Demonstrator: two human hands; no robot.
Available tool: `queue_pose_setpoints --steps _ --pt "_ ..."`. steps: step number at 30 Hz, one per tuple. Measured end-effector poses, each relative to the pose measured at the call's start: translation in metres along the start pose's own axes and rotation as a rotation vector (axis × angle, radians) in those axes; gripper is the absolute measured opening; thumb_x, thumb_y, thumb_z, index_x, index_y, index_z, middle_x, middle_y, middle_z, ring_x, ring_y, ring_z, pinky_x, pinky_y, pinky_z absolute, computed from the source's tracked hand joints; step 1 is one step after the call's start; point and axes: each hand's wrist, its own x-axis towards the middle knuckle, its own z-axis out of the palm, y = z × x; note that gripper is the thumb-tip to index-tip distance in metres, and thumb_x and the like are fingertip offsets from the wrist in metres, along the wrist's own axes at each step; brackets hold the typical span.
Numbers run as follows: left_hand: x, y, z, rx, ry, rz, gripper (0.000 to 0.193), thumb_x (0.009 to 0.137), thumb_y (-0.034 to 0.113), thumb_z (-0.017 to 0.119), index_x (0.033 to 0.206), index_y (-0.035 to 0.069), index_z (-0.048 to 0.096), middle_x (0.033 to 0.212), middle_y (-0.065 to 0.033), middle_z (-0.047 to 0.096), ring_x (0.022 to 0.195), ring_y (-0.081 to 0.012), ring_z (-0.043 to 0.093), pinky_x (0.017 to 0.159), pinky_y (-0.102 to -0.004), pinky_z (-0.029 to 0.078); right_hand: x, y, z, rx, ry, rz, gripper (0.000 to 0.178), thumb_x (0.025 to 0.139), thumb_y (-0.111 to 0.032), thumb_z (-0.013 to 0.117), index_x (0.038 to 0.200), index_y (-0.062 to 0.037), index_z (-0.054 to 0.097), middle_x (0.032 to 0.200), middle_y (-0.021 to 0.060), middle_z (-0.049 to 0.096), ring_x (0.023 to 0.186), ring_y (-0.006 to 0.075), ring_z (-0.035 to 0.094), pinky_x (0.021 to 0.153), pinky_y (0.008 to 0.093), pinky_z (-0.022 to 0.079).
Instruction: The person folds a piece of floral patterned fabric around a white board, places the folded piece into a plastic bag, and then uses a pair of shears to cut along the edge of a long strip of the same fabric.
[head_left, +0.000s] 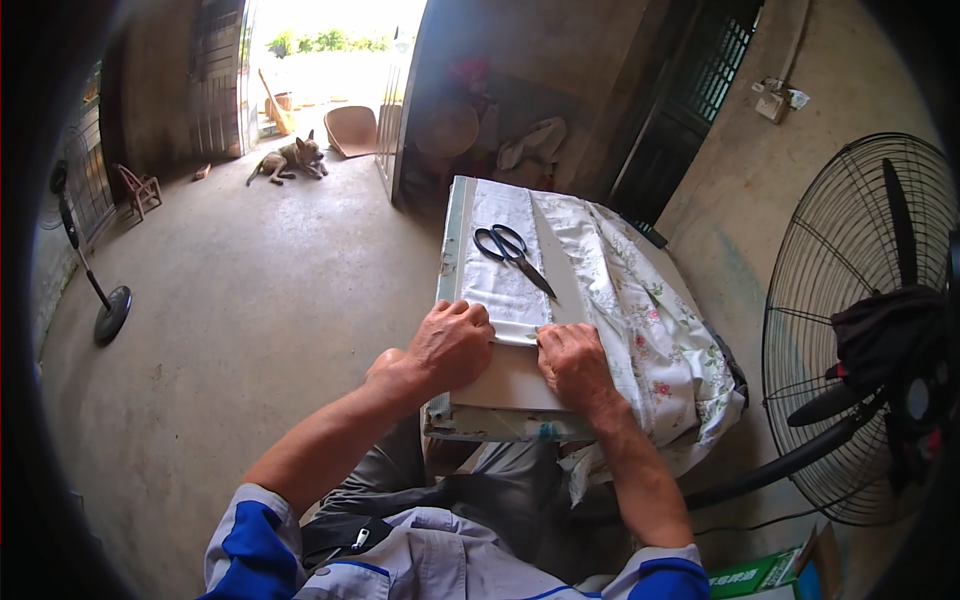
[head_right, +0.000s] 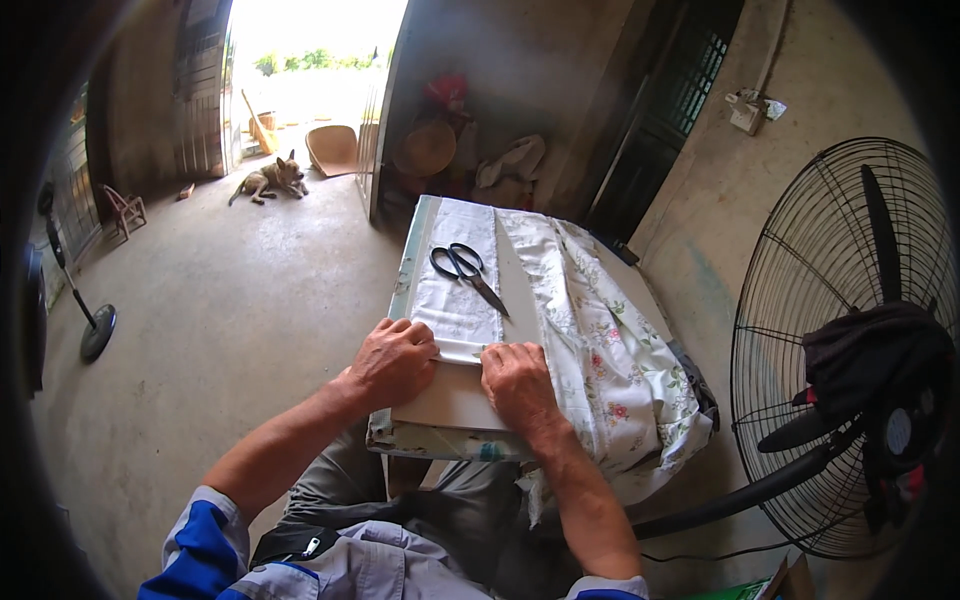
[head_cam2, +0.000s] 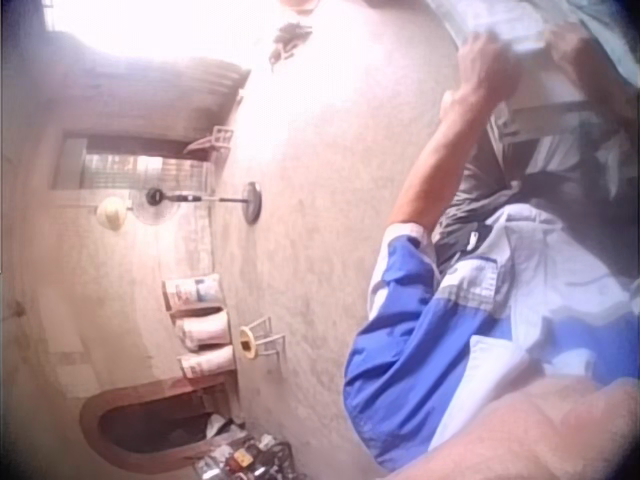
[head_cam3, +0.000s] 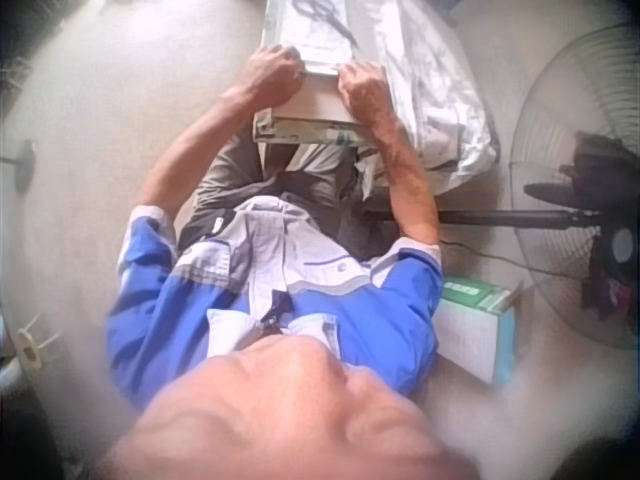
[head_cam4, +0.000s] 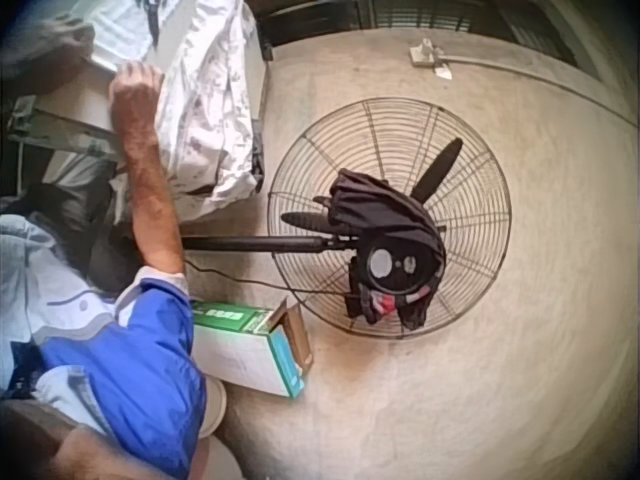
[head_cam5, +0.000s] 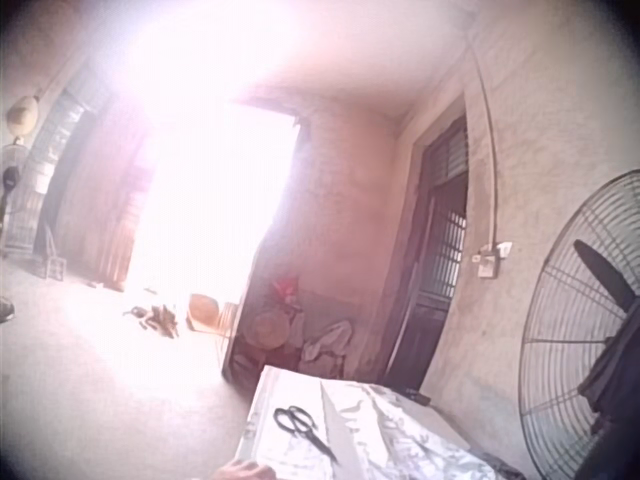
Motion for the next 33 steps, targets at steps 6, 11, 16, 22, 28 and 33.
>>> queue_pose_setpoints --steps 6,11,16,22,28,33 --pt "-0.008 0.006 -0.005 -0.036 0.023 0.066 0.008 0.084 0.013 0.067 0.088 0.007 0.072 0.108 -0.0075 0.070 0.105 -0.0263 0.065 0.095 -0.0433 0.048 -0.010 -0.004 -0.008 -0.001 0.053 -0.026 0.016 0.084 -0.008 0.068 0.098 -0.0035 0.063 0.097 0.0107 0.069 0.092 0.0280 0.067 0.090 0.0432 0.048" --pt "-0.020 0.013 -0.015 -0.112 0.014 0.163 0.006 0.087 0.011 0.066 0.087 0.005 0.068 0.112 -0.0113 0.073 0.113 -0.0272 0.068 0.104 -0.0449 0.048 -0.023 -0.016 -0.023 0.046 0.052 -0.045 0.015 0.084 -0.009 0.069 0.097 -0.0037 0.062 0.098 0.0116 0.069 0.091 0.0284 0.067 0.090 0.0439 0.048" --pt "-0.030 0.023 -0.019 -0.152 0.009 0.142 0.007 0.089 0.011 0.066 0.090 0.005 0.066 0.107 -0.0110 0.075 0.104 -0.0288 0.071 0.101 -0.0457 0.049 -0.029 -0.022 -0.035 0.215 0.042 -0.020 0.024 0.083 -0.005 0.070 0.105 -0.0027 0.063 0.109 0.0125 0.071 0.099 0.0332 0.067 0.095 0.0459 0.047" --pt "-0.033 0.025 -0.024 -0.190 0.027 0.111 0.010 0.088 0.011 0.068 0.096 0.005 0.066 0.107 -0.0105 0.075 0.104 -0.0288 0.072 0.099 -0.0446 0.051 -0.032 -0.003 -0.027 0.258 0.014 0.030 0.033 0.082 -0.003 0.070 0.116 -0.0037 0.068 0.108 0.0147 0.073 0.102 0.0343 0.068 0.095 0.0452 0.048" --pt "-0.045 0.009 -0.023 -0.228 0.109 0.009 0.017 0.085 0.011 0.071 0.101 0.007 0.068 0.104 -0.0109 0.075 0.102 -0.0294 0.071 0.095 -0.0441 0.053 -0.034 0.001 -0.020 0.365 0.033 0.179 0.032 0.081 -0.001 0.066 0.112 -0.0049 0.070 0.101 0.0171 0.073 0.098 0.0366 0.068 0.094 0.0444 0.050" --pt "-0.044 0.000 -0.022 -0.260 0.159 -0.054 0.022 0.084 0.012 0.073 0.105 0.006 0.070 0.099 -0.0123 0.075 0.098 -0.0308 0.070 0.091 -0.0417 0.055 -0.034 0.000 -0.017 0.443 0.091 0.265 0.031 0.084 -0.003 0.067 0.115 -0.0021 0.068 0.099 0.0196 0.072 0.096 0.0387 0.068 0.089 0.0461 0.053"
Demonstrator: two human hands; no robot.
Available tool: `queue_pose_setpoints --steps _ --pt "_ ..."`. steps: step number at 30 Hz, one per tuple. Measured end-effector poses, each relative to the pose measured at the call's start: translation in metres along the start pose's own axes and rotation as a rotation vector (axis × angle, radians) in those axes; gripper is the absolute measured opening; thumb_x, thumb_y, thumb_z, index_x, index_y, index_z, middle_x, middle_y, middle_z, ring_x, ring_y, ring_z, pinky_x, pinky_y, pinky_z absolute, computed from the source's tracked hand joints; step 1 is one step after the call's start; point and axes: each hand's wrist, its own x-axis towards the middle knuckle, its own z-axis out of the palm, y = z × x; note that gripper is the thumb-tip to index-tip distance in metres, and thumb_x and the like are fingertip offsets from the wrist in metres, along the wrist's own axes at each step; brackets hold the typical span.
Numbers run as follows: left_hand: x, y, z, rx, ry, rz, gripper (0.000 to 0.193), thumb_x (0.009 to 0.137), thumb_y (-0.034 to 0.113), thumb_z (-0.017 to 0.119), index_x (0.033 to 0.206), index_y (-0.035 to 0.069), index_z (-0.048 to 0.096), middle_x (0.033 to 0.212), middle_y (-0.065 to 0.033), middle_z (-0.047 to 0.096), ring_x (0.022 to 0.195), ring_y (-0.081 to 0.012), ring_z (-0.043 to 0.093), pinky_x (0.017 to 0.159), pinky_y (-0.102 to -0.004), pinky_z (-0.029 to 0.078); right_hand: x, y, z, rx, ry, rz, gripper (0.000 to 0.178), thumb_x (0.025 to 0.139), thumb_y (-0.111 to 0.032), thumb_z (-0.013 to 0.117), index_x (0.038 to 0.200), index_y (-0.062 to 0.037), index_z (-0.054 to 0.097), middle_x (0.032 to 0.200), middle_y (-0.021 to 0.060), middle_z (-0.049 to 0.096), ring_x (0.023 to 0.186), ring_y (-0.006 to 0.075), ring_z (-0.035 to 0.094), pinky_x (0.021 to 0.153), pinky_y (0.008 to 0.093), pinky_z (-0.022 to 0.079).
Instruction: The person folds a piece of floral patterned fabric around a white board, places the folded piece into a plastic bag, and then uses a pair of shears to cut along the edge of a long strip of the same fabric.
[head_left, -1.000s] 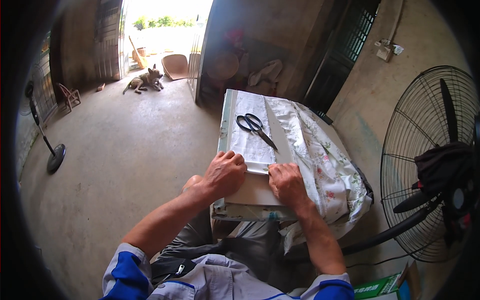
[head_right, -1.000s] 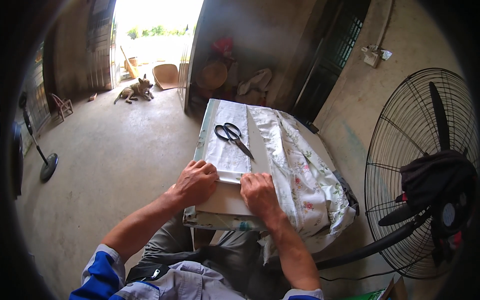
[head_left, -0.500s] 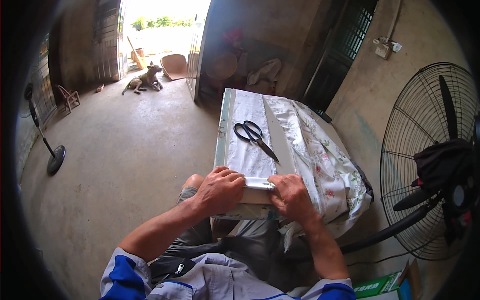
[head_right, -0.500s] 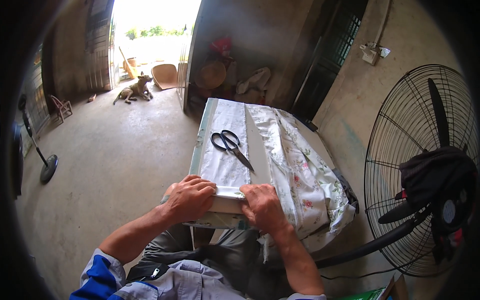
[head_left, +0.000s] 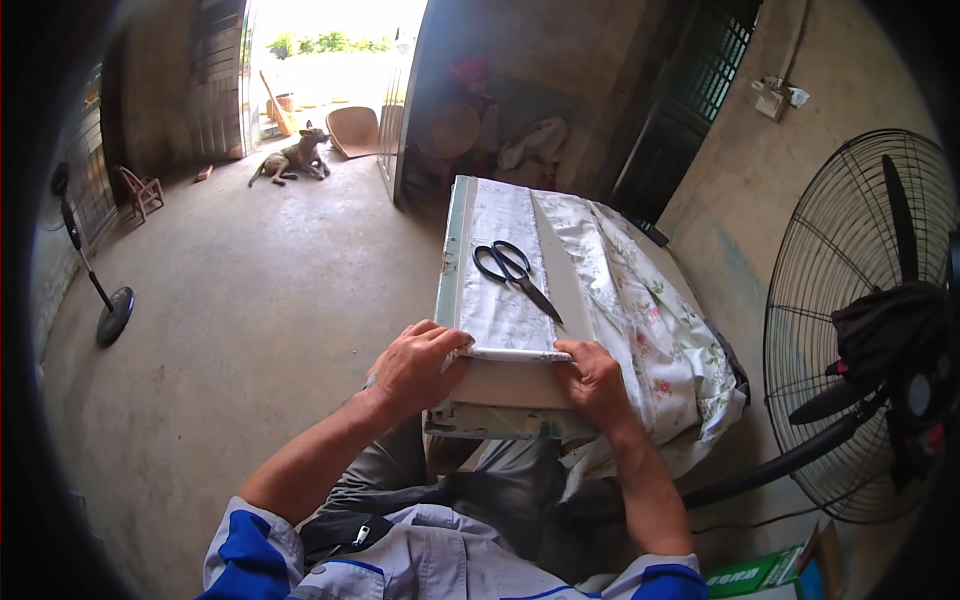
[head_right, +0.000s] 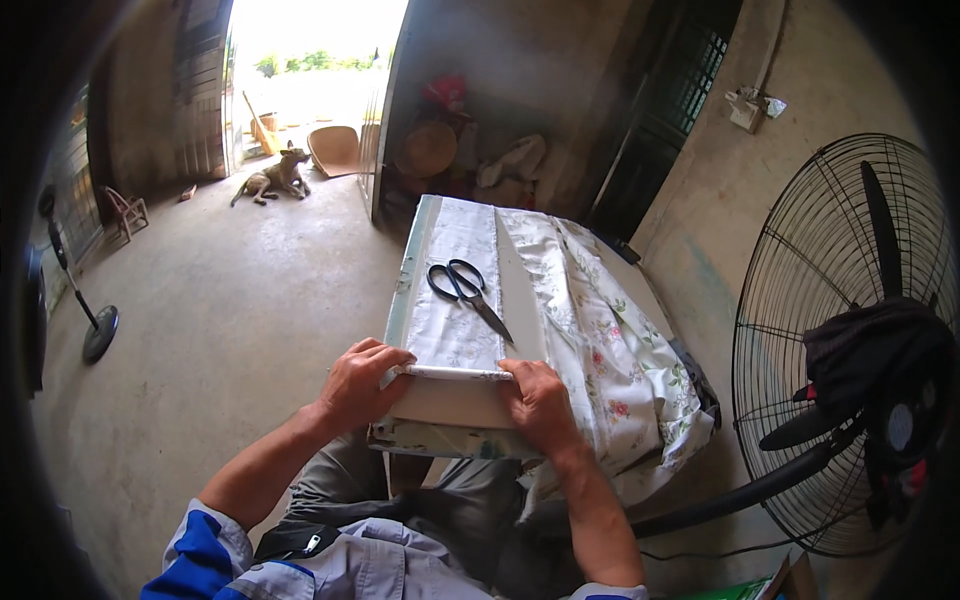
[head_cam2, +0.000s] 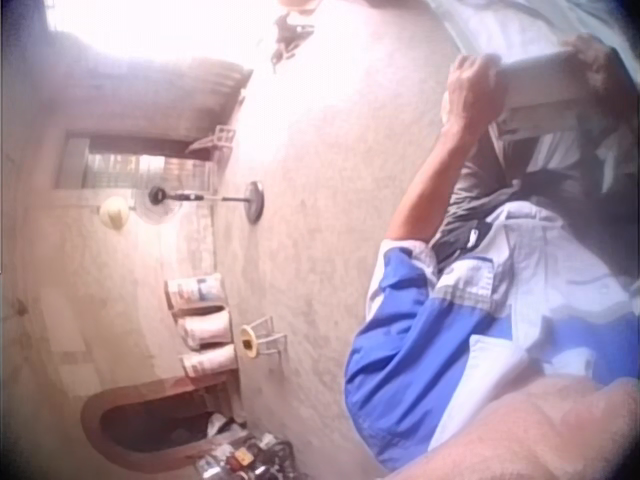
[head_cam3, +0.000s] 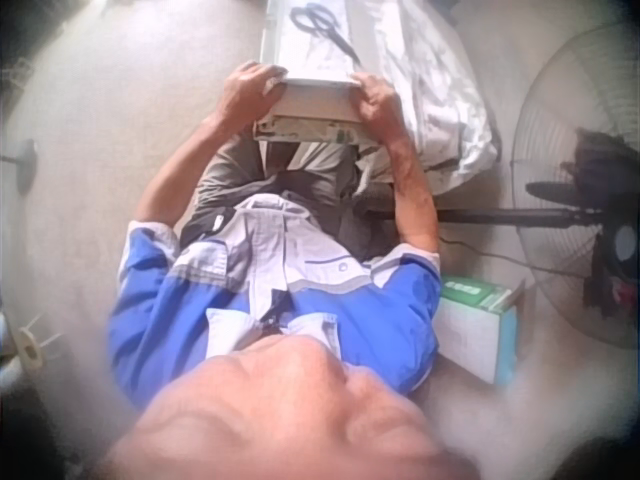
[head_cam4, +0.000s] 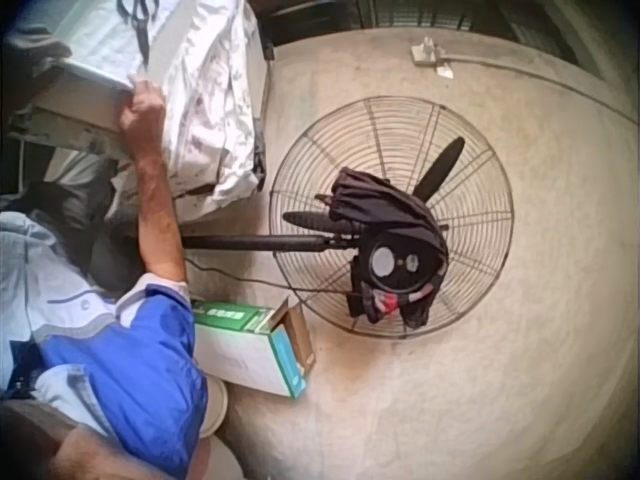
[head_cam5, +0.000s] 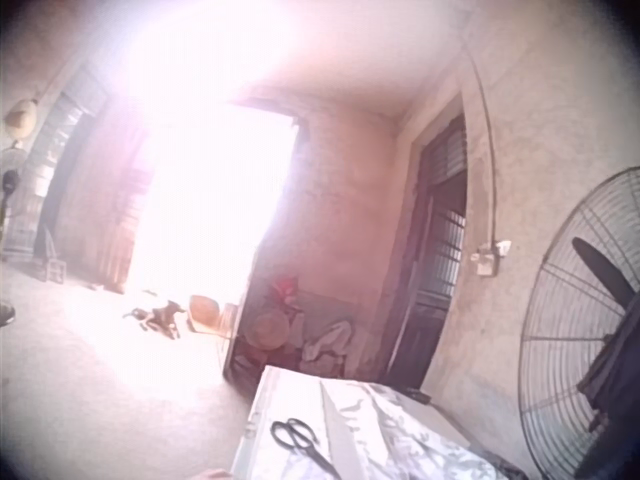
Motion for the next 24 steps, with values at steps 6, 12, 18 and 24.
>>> queue_pose_setpoints --steps 6,12,18,24 --pt "0.003 -0.003 0.008 -0.099 0.092 -0.112 0.025 0.085 0.013 0.073 0.107 0.002 0.070 0.095 -0.0146 0.074 0.090 -0.0332 0.069 0.081 -0.0417 0.056 0.004 0.003 0.010 0.061 0.057 0.146 0.029 0.090 -0.007 0.070 0.118 0.0006 0.065 0.090 0.0178 0.071 0.081 0.0293 0.069 0.073 0.0394 0.056" --pt "0.006 -0.006 0.017 -0.109 0.112 -0.198 0.033 0.086 0.015 0.073 0.115 0.000 0.065 0.087 -0.0141 0.071 0.083 -0.0315 0.067 0.077 -0.0434 0.055 0.008 0.006 0.017 0.109 0.063 0.269 0.036 0.091 -0.008 0.072 0.124 0.0021 0.061 0.087 0.0190 0.070 0.076 0.0329 0.071 0.068 0.0425 0.056" --pt "0.011 -0.002 0.020 -0.023 0.077 -0.279 0.040 0.087 0.020 0.072 0.121 0.000 0.062 0.087 -0.0133 0.072 0.085 -0.0322 0.068 0.079 -0.0443 0.054 0.010 0.005 0.024 0.045 0.093 0.305 0.044 0.088 -0.009 0.073 0.128 0.0048 0.058 0.085 0.0191 0.070 0.075 0.0363 0.070 0.071 0.0447 0.056" --pt "0.018 0.004 0.016 0.016 0.025 -0.401 0.050 0.085 0.022 0.071 0.127 -0.001 0.060 0.087 -0.0142 0.073 0.088 -0.0339 0.070 0.082 -0.0458 0.055 0.014 0.002 0.028 0.002 0.107 0.347 0.047 0.087 -0.010 0.073 0.128 0.0059 0.056 0.082 0.0194 0.070 0.076 0.0389 0.070 0.071 0.0465 0.055"
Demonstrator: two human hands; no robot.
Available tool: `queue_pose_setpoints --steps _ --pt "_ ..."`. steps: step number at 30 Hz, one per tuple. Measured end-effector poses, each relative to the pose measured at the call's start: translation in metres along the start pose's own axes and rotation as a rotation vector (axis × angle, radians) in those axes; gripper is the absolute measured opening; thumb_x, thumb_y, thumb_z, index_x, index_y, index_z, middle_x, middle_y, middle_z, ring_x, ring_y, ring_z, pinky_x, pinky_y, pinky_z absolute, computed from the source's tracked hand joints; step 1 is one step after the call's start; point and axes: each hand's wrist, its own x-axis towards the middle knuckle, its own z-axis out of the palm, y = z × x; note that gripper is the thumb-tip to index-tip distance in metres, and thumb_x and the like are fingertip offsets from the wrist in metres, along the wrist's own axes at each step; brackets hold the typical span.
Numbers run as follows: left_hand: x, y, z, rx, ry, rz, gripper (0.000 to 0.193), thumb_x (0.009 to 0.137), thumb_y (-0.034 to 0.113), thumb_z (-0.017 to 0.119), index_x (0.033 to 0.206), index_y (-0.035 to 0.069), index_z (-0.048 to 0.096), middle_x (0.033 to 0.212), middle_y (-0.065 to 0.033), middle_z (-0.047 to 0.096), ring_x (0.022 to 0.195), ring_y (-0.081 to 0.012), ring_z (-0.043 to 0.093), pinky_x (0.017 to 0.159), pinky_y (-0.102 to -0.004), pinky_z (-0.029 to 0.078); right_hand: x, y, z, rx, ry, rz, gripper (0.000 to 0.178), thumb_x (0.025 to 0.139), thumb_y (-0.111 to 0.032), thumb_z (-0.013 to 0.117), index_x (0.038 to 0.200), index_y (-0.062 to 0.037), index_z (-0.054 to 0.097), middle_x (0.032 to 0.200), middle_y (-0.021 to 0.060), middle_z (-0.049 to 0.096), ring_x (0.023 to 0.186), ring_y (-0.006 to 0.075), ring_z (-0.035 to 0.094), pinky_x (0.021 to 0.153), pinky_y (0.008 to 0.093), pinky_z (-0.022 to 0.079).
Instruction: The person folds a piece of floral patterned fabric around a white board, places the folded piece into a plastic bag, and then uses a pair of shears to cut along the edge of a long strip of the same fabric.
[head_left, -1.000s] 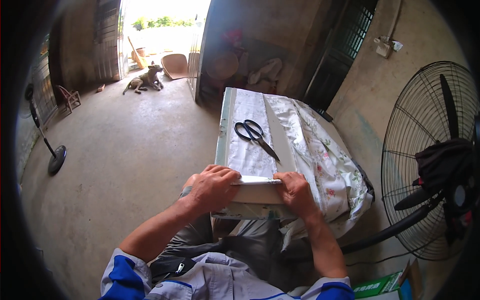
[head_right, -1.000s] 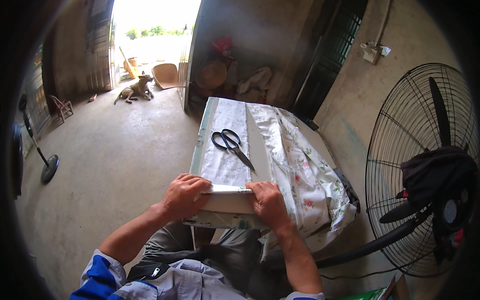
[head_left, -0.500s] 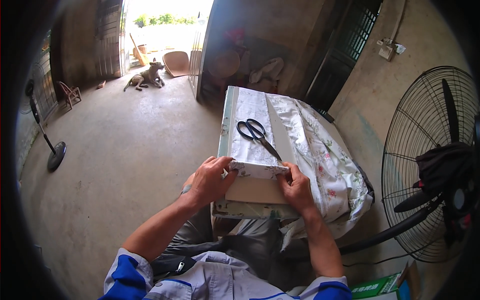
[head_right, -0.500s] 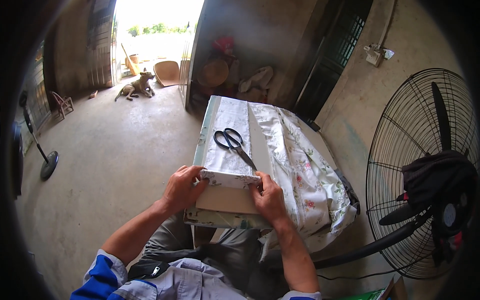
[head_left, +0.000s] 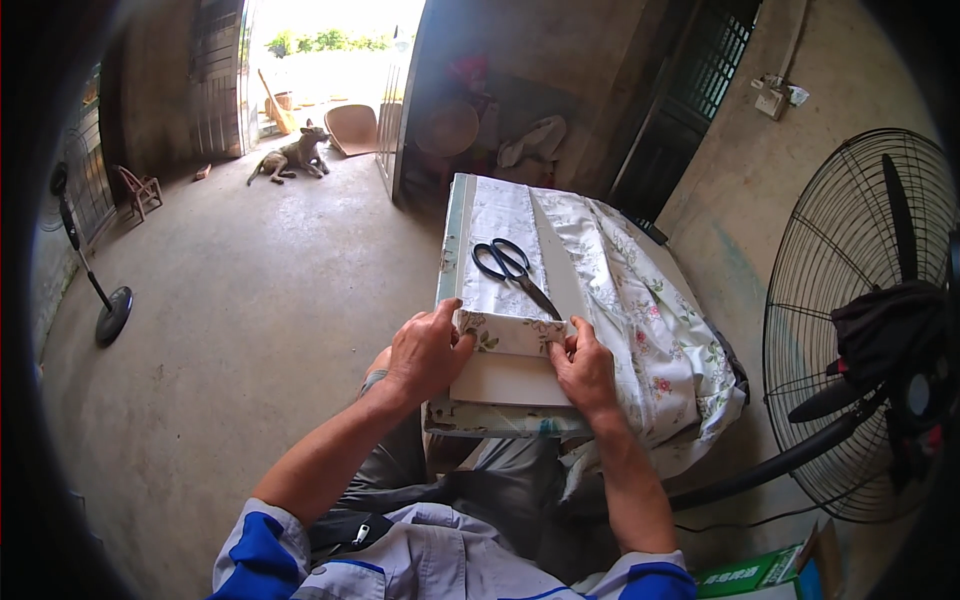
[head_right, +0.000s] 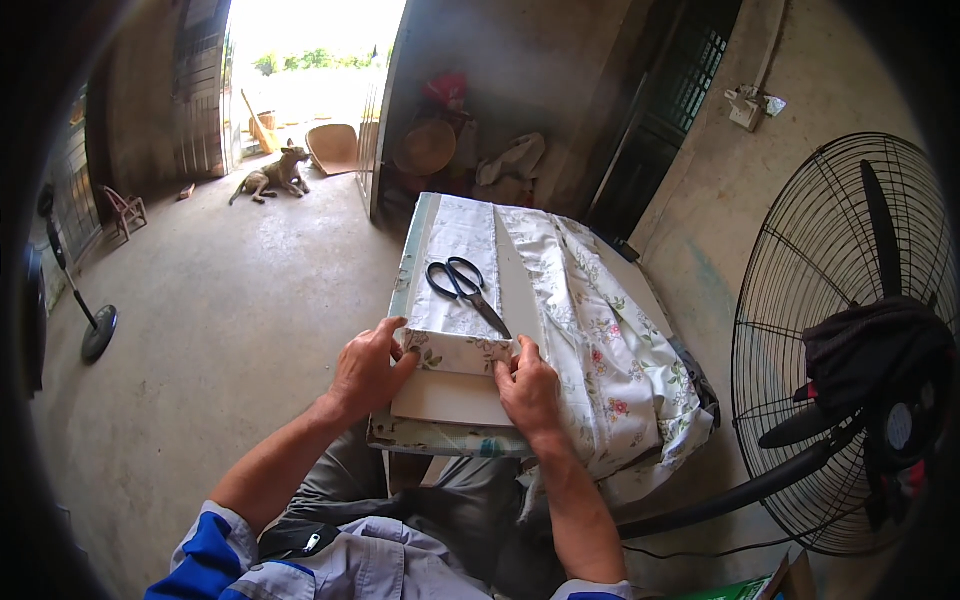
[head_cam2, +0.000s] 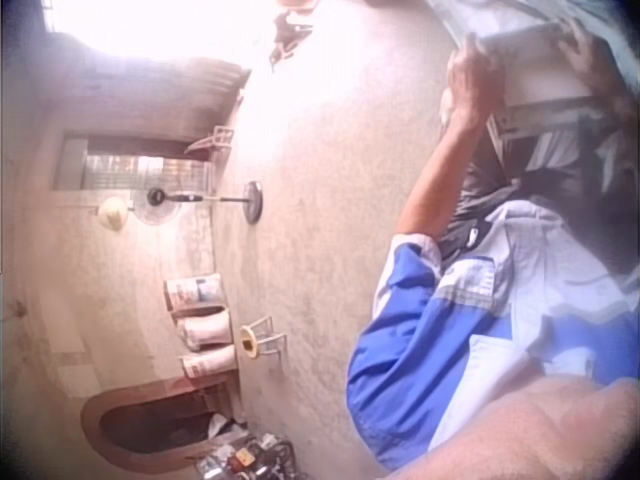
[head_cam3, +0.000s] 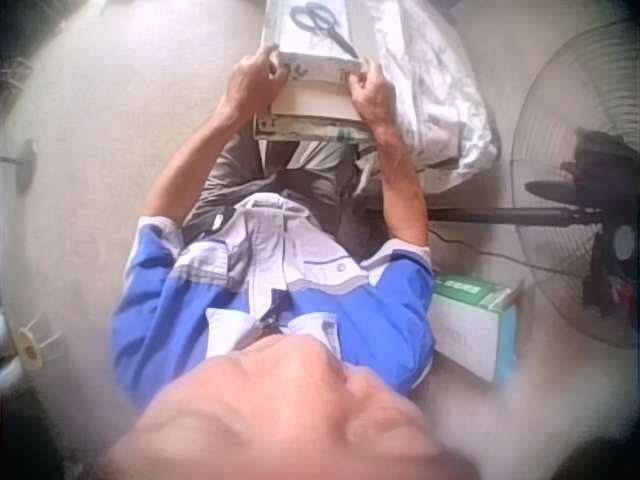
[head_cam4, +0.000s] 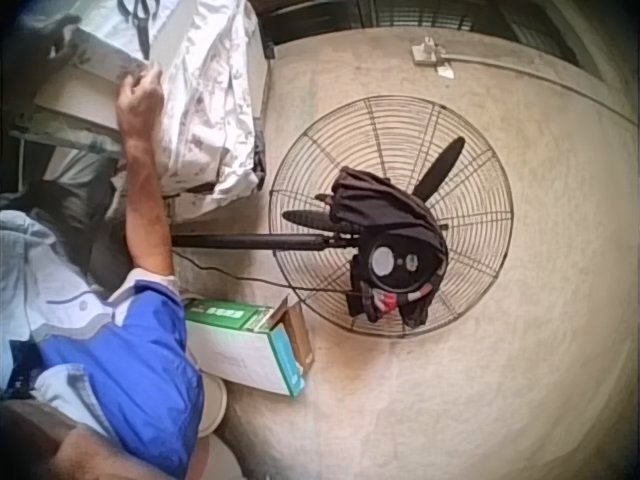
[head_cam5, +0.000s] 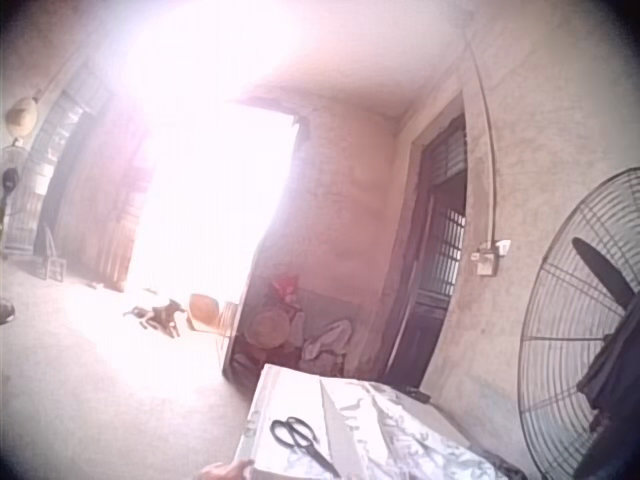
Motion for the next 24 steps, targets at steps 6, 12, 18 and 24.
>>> queue_pose_setpoints --steps 6,12,18,24 --pt "0.002 0.002 0.001 0.015 -0.034 -0.051 0.054 0.084 0.023 0.071 0.131 -0.001 0.059 0.087 -0.0144 0.073 0.088 -0.0330 0.071 0.083 -0.0447 0.055 0.000 -0.002 0.003 -0.037 0.009 0.013 0.048 0.087 -0.012 0.075 0.127 0.0052 0.057 0.079 0.0186 0.070 0.073 0.0392 0.070 0.069 0.0471 0.054" --pt "0.003 0.002 0.002 0.042 -0.032 -0.051 0.055 0.084 0.023 0.072 0.131 -0.002 0.059 0.086 -0.0141 0.073 0.087 -0.0320 0.071 0.083 -0.0443 0.055 0.000 0.002 0.007 -0.092 0.024 -0.006 0.045 0.087 -0.012 0.076 0.124 0.0042 0.057 0.082 0.0199 0.071 0.076 0.0399 0.070 0.071 0.0475 0.055" --pt "0.000 -0.004 0.004 0.000 0.011 -0.022 0.050 0.087 0.026 0.072 0.131 0.007 0.061 0.091 -0.0138 0.070 0.086 -0.0320 0.071 0.082 -0.0451 0.056 -0.002 0.004 0.013 -0.134 0.033 -0.010 0.045 0.087 -0.012 0.075 0.124 0.0038 0.054 0.095 0.0262 0.069 0.085 0.0442 0.069 0.077 0.0494 0.055" --pt "-0.002 -0.007 0.005 0.034 -0.109 -0.017 0.021 0.089 0.027 0.068 0.107 0.017 0.073 0.102 -0.0147 0.067 0.098 -0.0376 0.068 0.090 -0.0475 0.053 0.000 -0.009 0.010 -0.394 0.019 -0.036 0.046 0.087 -0.017 0.074 0.125 0.0017 0.055 0.112 0.0253 0.066 0.104 0.0425 0.065 0.088 0.0499 0.052"
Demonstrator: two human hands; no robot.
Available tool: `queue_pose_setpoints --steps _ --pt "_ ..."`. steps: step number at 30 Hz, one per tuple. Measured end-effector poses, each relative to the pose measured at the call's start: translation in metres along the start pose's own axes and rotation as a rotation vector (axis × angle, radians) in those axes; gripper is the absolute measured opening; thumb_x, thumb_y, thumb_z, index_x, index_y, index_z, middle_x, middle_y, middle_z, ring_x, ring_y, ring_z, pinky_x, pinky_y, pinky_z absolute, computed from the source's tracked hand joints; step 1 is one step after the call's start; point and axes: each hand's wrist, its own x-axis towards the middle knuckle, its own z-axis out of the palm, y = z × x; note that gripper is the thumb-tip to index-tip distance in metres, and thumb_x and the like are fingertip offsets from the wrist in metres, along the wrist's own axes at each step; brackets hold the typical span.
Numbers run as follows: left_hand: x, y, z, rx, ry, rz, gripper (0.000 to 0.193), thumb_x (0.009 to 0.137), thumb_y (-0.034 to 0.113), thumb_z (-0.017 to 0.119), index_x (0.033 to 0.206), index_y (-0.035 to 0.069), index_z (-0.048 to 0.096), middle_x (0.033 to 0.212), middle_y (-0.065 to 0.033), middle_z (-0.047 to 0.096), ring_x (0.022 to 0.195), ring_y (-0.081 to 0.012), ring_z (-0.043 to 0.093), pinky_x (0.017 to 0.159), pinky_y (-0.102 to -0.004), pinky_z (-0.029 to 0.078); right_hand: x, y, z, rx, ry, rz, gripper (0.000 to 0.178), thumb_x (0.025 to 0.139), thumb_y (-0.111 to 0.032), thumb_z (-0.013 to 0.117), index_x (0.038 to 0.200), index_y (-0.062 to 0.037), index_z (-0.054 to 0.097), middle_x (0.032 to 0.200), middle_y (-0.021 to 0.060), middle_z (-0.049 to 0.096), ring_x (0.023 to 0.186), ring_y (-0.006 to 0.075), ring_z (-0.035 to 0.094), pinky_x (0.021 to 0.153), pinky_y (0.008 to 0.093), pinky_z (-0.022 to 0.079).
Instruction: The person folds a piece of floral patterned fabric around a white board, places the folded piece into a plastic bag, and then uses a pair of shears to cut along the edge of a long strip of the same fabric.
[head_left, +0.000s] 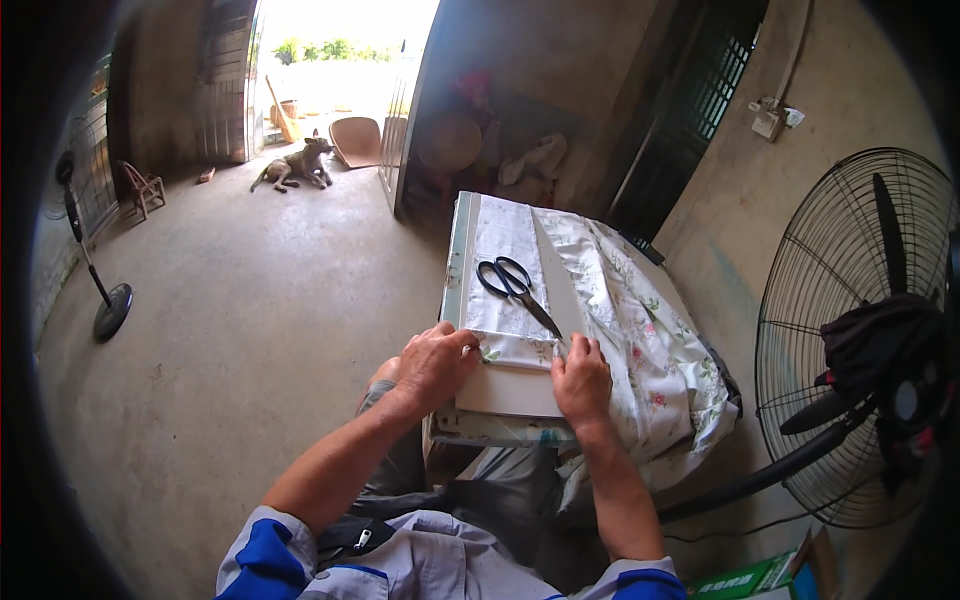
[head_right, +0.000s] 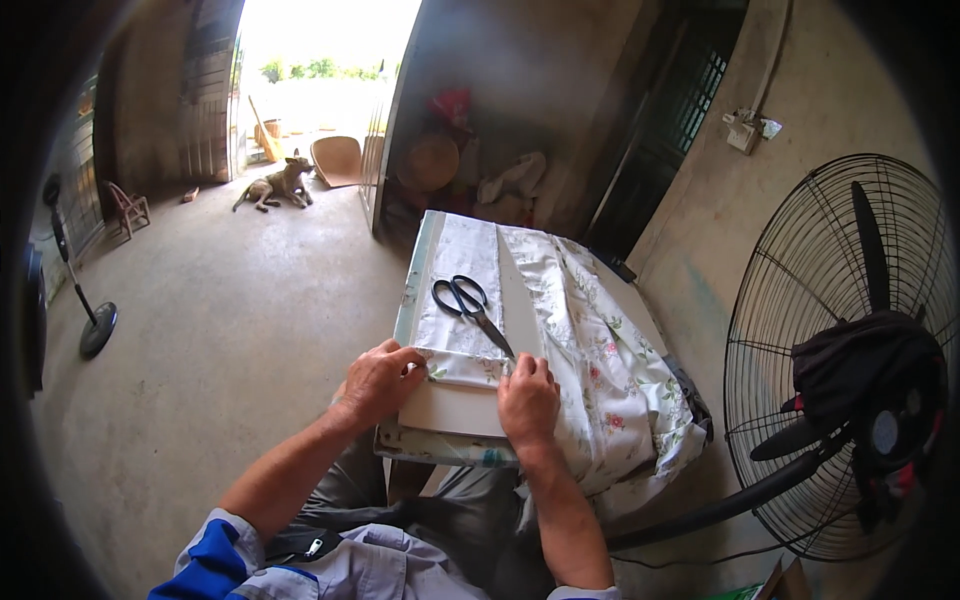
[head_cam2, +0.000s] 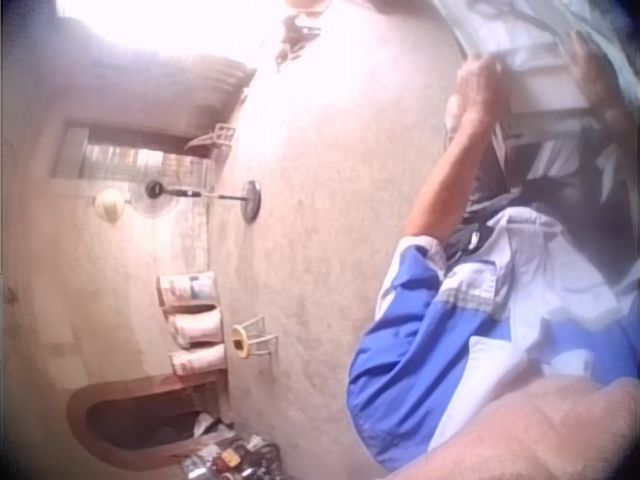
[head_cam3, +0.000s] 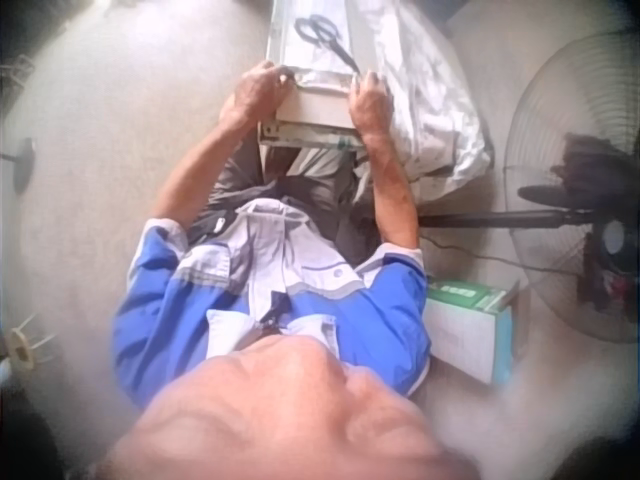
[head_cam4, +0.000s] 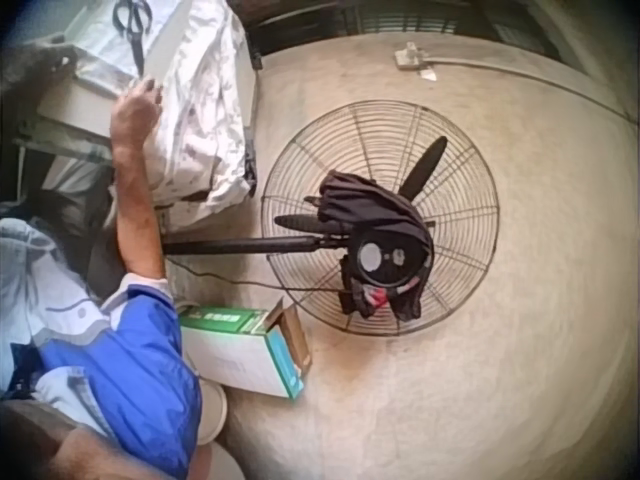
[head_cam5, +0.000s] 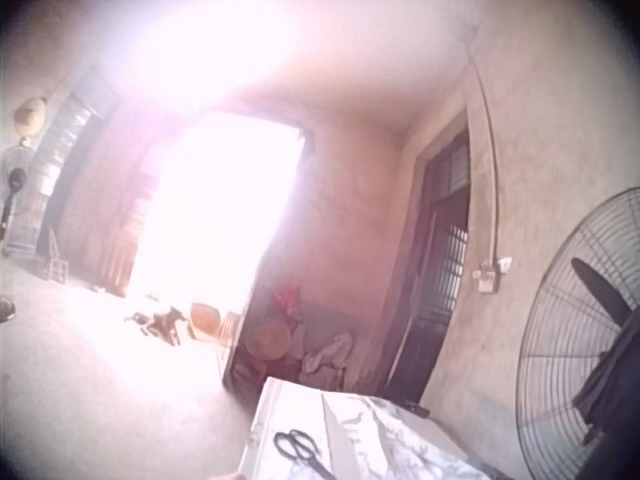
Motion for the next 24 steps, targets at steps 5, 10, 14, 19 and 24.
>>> queue_pose_setpoints --steps 5,10,14,19,24 --pt "0.001 0.006 0.003 -0.019 0.089 0.016 0.014 0.088 0.025 0.072 0.095 0.013 0.076 0.094 -0.0123 0.067 0.088 -0.0339 0.070 0.080 -0.0444 0.055 -0.002 -0.034 -0.003 0.170 -0.055 -0.317 0.058 0.092 -0.029 0.069 0.135 0.0055 0.053 0.135 0.0242 0.058 0.126 0.0395 0.057 0.106 0.0500 0.042" --pt "0.001 0.003 -0.001 -0.044 0.005 -0.037 0.017 0.088 0.026 0.070 0.099 0.016 0.077 0.096 -0.0125 0.068 0.095 -0.0351 0.068 0.086 -0.0464 0.053 0.000 -0.054 0.015 0.189 -0.309 -0.461 0.077 0.100 -0.050 0.054 0.148 0.0092 0.043 0.154 0.0269 0.044 0.146 0.0402 0.039 0.122 0.0501 0.025" --pt "0.003 0.003 0.002 0.004 0.057 -0.004 0.016 0.088 0.027 0.071 0.097 0.015 0.077 0.094 -0.0104 0.068 0.090 -0.0323 0.069 0.082 -0.0447 0.054 0.001 -0.040 0.009 0.119 -0.567 -0.379 0.093 0.101 -0.067 0.038 0.156 0.0075 0.029 0.165 0.0255 0.024 0.157 0.0361 0.016 0.127 0.0471 0.009" --pt "0.002 0.007 -0.002 0.080 0.078 0.027 0.016 0.088 0.028 0.071 0.096 0.015 0.076 0.093 -0.0090 0.068 0.085 -0.0302 0.070 0.076 -0.0431 0.055 0.001 -0.006 -0.008 0.010 -0.587 -0.217 0.101 0.099 -0.075 0.032 0.158 0.0065 0.025 0.167 0.0246 0.018 0.157 0.0356 0.013 0.128 0.0447 0.009" --pt "0.004 0.019 -0.005 0.365 0.096 0.226 0.013 0.086 0.019 0.068 0.093 0.009 0.074 0.097 -0.0119 0.064 0.098 -0.0319 0.065 0.086 -0.0445 0.050 0.000 0.001 -0.008 0.009 -0.601 -0.206 0.106 0.096 -0.079 0.029 0.158 0.0062 0.024 0.167 0.0253 0.018 0.157 0.0357 0.012 0.128 0.0448 0.010"
